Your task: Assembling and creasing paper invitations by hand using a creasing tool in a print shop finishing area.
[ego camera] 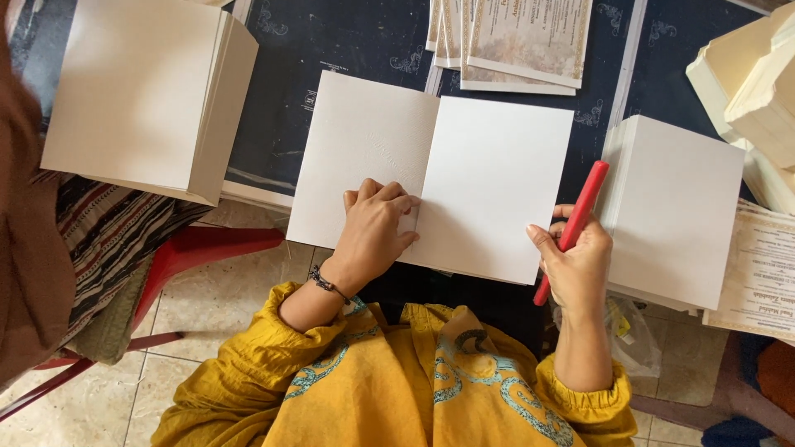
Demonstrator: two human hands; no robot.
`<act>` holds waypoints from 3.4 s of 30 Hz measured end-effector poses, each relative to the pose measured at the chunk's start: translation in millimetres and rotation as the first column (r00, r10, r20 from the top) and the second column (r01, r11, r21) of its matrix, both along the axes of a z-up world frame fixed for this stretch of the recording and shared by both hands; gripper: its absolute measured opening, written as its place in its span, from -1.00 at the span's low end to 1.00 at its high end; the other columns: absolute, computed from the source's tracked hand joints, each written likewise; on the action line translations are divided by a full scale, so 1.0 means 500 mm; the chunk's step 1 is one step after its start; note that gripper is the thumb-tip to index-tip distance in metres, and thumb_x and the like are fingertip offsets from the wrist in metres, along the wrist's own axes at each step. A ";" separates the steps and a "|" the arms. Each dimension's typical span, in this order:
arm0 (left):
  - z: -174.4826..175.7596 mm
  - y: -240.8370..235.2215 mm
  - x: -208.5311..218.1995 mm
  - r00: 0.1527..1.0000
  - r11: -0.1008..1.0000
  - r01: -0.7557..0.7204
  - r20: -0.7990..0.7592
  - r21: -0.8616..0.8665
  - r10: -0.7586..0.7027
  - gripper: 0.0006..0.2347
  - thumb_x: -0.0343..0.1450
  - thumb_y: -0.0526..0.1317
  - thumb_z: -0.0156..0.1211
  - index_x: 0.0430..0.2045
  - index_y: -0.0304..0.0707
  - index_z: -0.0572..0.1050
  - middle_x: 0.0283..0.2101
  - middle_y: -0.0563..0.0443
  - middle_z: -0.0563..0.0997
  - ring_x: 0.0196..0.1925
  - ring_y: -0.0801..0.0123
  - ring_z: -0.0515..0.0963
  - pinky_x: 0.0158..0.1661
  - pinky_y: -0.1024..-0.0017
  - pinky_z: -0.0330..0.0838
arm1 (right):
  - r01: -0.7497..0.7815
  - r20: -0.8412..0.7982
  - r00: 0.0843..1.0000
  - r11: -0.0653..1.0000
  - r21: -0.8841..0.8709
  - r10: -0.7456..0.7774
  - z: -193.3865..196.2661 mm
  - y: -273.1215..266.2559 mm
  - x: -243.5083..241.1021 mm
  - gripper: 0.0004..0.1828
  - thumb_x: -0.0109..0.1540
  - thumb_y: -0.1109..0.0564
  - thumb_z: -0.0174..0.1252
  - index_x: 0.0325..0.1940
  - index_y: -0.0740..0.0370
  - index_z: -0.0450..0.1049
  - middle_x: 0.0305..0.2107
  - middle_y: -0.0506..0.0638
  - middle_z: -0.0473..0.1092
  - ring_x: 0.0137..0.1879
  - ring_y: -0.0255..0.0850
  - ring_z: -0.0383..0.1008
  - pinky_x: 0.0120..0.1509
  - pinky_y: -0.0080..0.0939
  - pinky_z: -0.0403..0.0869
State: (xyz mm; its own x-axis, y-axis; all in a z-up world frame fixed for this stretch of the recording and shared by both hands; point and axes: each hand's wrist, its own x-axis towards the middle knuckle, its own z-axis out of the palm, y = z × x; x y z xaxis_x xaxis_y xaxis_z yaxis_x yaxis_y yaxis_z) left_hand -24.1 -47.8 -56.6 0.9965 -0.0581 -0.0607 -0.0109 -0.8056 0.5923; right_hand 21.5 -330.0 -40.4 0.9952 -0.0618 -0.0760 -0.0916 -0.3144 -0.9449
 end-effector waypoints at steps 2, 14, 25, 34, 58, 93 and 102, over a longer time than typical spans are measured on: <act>-0.007 -0.001 0.001 1.000 1.000 -0.006 0.009 -0.012 0.006 -0.60 0.17 -0.30 0.56 -0.10 -0.25 0.67 -0.21 -0.01 0.62 -0.01 0.09 0.42 -0.02 0.14 0.11 | 0.002 -0.006 1.000 1.000 0.003 -0.002 -0.004 0.001 0.001 -0.64 0.23 0.33 0.37 0.04 0.31 0.40 -0.61 -0.07 0.35 -0.73 -0.44 0.17 -0.69 -0.50 0.25; -0.015 0.000 -0.005 1.000 1.000 -0.006 0.003 0.011 0.006 -0.47 0.17 -0.22 0.54 0.06 -0.02 0.55 -0.21 0.14 0.59 0.02 0.14 0.43 -0.01 0.04 0.14 | 0.012 0.045 0.999 0.991 -0.134 -0.006 -0.117 -0.064 0.031 -0.56 0.09 0.22 0.57 -0.04 0.28 0.52 -0.48 -0.04 0.44 -0.50 -0.43 0.28 -0.49 -0.44 0.36; 0.019 -0.022 -0.002 0.998 0.992 0.006 -0.058 0.123 0.001 -0.57 0.20 -0.25 0.50 -0.02 0.02 0.62 -0.16 0.08 0.59 0.00 0.15 0.39 -0.02 0.10 0.09 | 0.007 0.028 1.000 0.971 -0.241 -0.001 -0.120 -0.055 0.035 -0.63 -0.01 0.26 0.62 -0.22 0.25 0.59 -0.55 0.00 0.49 -0.55 -0.40 0.35 -0.44 -0.41 0.39; 0.022 -0.047 -0.089 0.966 0.985 0.115 0.245 -0.132 -0.080 -0.73 0.36 -0.34 0.26 -0.06 -0.13 0.63 -0.14 -0.15 0.52 -0.20 0.15 0.47 0.03 -0.01 0.37 | 0.006 0.045 0.999 0.951 -0.309 0.008 -0.111 -0.043 0.031 -0.63 0.01 0.23 0.61 -0.22 0.25 0.57 -0.54 0.01 0.48 -0.55 -0.37 0.36 -0.41 -0.37 0.40; -0.050 -0.094 0.059 0.978 0.982 0.095 0.197 -0.164 -0.061 -0.74 0.55 -0.20 0.06 0.13 -0.17 0.40 0.48 -0.24 0.24 0.57 -0.14 0.06 0.48 -0.07 -0.36 | -0.010 0.015 1.000 0.956 -0.293 0.015 -0.028 0.017 0.044 -0.64 0.38 0.02 0.24 -0.47 0.19 0.60 -0.82 -0.07 0.33 -0.73 -0.32 0.34 -0.57 -0.34 0.35; -0.052 -0.141 -0.104 0.796 0.865 0.452 0.340 0.216 -0.501 -0.43 0.50 -0.23 -0.06 0.51 -0.17 0.11 0.59 0.04 0.13 0.60 0.19 0.12 0.50 0.08 -0.10 | -0.351 0.221 0.711 0.610 -0.711 0.667 -0.138 0.195 0.346 -0.45 0.30 0.34 0.25 0.40 0.22 0.44 -0.18 0.12 0.24 0.03 0.04 0.32 -0.03 0.05 0.54; -0.108 -0.143 -0.110 0.757 0.848 0.508 0.393 0.149 -0.522 -0.53 0.48 -0.21 0.07 0.36 -0.25 0.37 0.42 -0.07 0.42 0.51 0.03 0.29 0.49 -0.13 -0.08 | -0.567 0.060 0.553 0.428 -0.704 0.831 -0.059 0.168 0.032 -0.46 0.41 0.27 0.05 0.43 -0.20 0.40 -0.44 -0.04 0.21 -0.33 -0.21 0.22 -0.40 -0.39 0.34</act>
